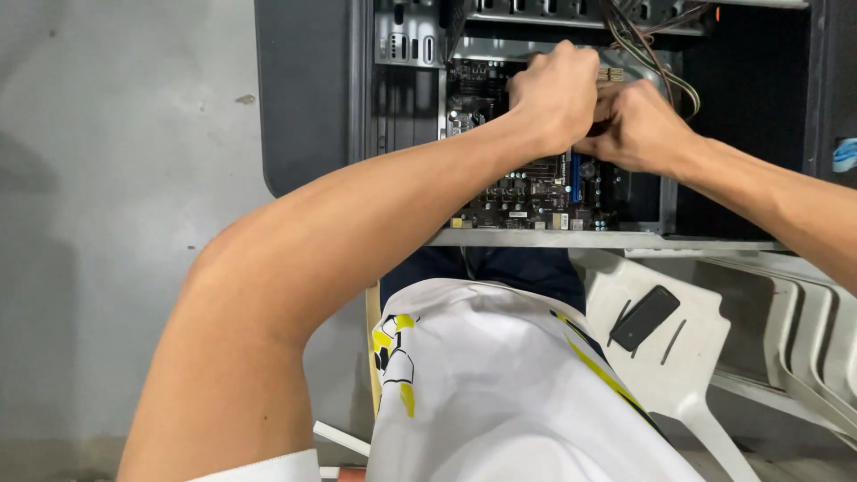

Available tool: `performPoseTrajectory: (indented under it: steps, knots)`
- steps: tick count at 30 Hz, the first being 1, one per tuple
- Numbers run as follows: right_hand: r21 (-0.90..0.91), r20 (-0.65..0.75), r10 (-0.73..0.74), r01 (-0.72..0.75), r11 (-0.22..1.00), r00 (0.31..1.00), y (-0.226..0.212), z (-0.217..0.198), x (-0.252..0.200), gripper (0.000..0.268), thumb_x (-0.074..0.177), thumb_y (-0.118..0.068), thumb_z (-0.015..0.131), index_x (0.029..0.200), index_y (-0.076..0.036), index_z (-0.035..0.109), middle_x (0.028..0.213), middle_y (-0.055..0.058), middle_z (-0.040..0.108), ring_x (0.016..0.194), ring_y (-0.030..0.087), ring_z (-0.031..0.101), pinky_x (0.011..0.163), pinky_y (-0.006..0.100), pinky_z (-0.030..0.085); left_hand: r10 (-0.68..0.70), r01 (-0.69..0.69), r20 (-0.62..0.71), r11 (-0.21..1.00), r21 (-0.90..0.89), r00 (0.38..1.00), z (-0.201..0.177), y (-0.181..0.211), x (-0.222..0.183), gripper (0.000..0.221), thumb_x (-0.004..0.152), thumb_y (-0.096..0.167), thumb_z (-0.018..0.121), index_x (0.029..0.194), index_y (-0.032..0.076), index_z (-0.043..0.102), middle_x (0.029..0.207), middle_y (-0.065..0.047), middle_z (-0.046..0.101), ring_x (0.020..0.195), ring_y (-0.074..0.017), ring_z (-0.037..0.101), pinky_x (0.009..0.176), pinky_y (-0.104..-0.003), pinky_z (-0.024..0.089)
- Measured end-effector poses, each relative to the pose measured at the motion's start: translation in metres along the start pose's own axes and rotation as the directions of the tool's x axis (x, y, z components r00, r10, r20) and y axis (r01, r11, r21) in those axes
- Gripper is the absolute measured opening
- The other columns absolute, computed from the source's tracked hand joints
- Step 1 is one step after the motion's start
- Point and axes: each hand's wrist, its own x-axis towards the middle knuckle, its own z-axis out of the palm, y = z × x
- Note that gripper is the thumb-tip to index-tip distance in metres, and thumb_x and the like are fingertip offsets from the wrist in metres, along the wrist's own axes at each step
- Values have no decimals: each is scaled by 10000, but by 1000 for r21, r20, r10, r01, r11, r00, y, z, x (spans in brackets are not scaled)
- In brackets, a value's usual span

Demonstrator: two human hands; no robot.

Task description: Connecting power and data cables to a motherboard and installing a CPU cooling fan inside a computer case.

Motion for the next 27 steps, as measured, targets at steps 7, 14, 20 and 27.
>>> performPoseTrajectory:
  steps: [7, 14, 20, 27]
  knots:
    - [-27, 7, -26, 27, 999, 1000, -1, 0, 2, 95, 835, 1, 780, 759, 31, 733, 890, 154, 769, 693, 240, 713, 568, 351, 537, -5, 3, 65, 999, 35, 998, -12, 4, -5, 182, 931, 64, 622, 1085, 136, 688, 954, -53, 727, 845, -297, 739, 738, -531, 588]
    - [-63, 44, 9, -6, 998, 999, -18, -11, 11, 82, 866, -71, 751, 812, -18, 719, 857, 94, 705, 729, 210, 603, 679, 354, 481, 90, -126, 281, 985, 115, 956, -41, -8, 6, 636, 621, 263, 1027, 1149, 108, 709, 1303, -126, 583, 1094, -308, 678, 899, -433, 604]
    - [-155, 80, -12, 24, 988, 997, -13, -8, 10, 239, 770, -98, 812, 964, 39, 785, 1022, 174, 775, 811, 307, 749, 718, 399, 607, 184, -308, 396, 910, 277, 900, -49, -11, 11, 579, 488, 426, 1075, 901, 138, 789, 926, 20, 750, 921, -149, 702, 767, -321, 620]
    - [-199, 88, -67, 83, 976, 994, -14, -7, 12, 286, 820, -146, 809, 1019, 56, 774, 1117, 250, 752, 996, 388, 738, 936, 485, 595, -74, -186, 481, 862, 472, 874, -49, -28, -42, 1287, 606, 347, 1035, 1565, -15, 257, 1501, -193, 382, 1311, -402, 487, 1061, -501, 520]
